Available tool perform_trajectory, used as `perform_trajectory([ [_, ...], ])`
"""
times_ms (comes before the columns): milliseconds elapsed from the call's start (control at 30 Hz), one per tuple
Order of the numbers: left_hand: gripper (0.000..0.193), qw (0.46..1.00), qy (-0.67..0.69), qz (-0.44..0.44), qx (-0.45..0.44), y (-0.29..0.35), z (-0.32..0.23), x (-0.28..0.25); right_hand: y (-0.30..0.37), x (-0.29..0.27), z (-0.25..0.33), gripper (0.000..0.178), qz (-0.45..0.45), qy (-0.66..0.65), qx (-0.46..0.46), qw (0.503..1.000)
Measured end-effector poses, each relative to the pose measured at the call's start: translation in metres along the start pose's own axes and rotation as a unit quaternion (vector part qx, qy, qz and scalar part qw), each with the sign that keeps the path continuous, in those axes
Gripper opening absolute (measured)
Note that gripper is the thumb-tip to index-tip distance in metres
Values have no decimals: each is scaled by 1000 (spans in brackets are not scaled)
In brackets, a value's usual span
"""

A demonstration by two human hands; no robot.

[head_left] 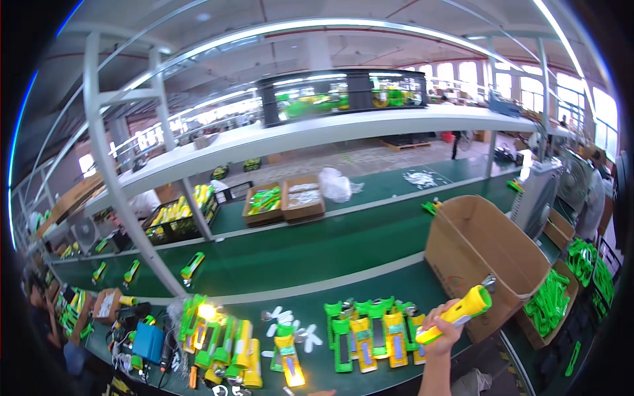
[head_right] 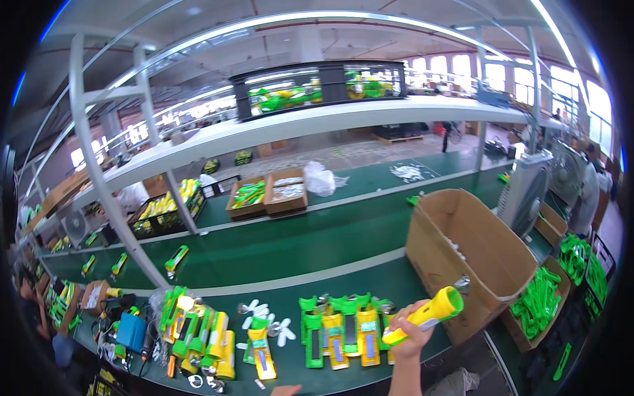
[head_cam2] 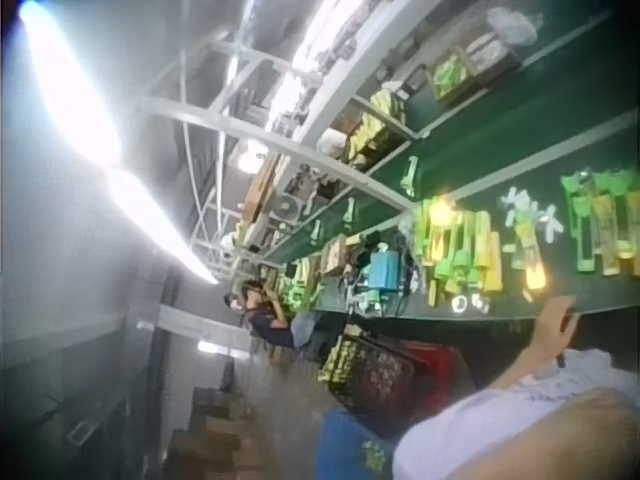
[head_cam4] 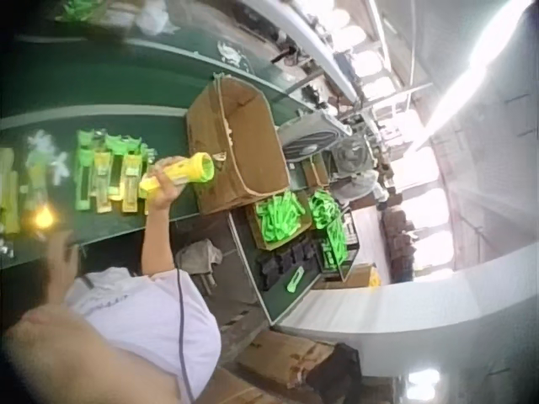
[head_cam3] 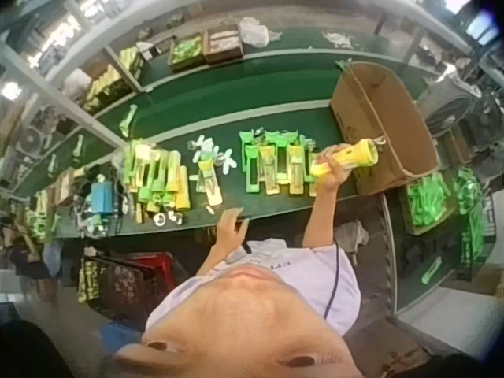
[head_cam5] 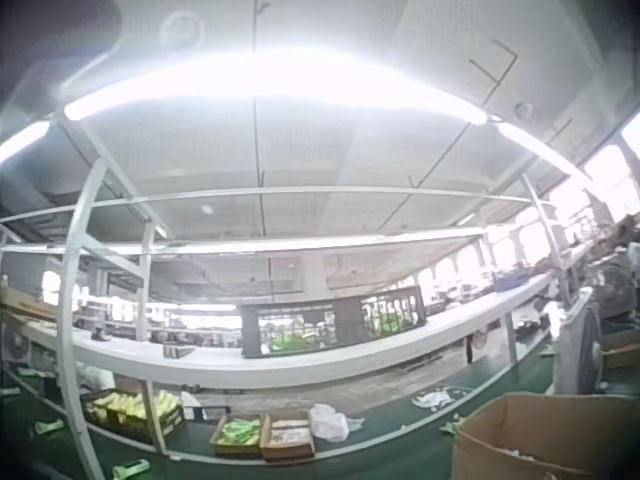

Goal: The person moves cardboard boxes of parts on an assembly line workbench, inserts switch components into flashlight bodies, fits the casing halves together, tests the lights, and places the assembled flashlights onto a conveyor belt.

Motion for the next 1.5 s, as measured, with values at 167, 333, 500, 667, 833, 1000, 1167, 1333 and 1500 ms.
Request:
perform_trajectory([
  [167, 26, 994, 75, 63, 49, 22, 29, -20, -47, 68, 12, 39, 98, 146, -67, 982],
  [333, 23, 959, 199, 158, -121, 12, 81, -23, -100, 93, -25, 45, 102, 243, 49, 963],
  [500, 22, 925, 233, 254, -162, -21, 34, -40, -86, 120, -83, 45, 86, 360, 296, 880],
  [667, 24, 844, 330, 217, -361, -34, 20, -65, 5, 109, -158, 32, 110, 336, 511, 783],
  [833, 24, 838, 328, 74, -430, -13, 21, -56, 110, 130, -221, 47, 156, 196, 574, 780],
  [1000, 24, 839, 297, 23, -456, 27, 52, -87, 213, 280, -224, 36, 230, 141, 666, 695],
  [1167, 26, 862, 274, 129, -406, 19, 86, -87, 230, 333, -227, 36, 378, 158, 689, 598],
  [1333, 28, 869, 243, 303, -307, -23, 108, -53, 210, 326, -222, 34, 383, 162, 676, 608],
  [1500, 31, 842, 209, 425, -260, -17, 118, -19, 163, 295, -202, 32, 299, 199, 631, 687],
])
Point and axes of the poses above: each hand's wrist, its own y-axis away from the middle knuckle, its own x-axis out of the palm, z = x × y, the point moved 9 cm from there along -y, towards the middle knuckle
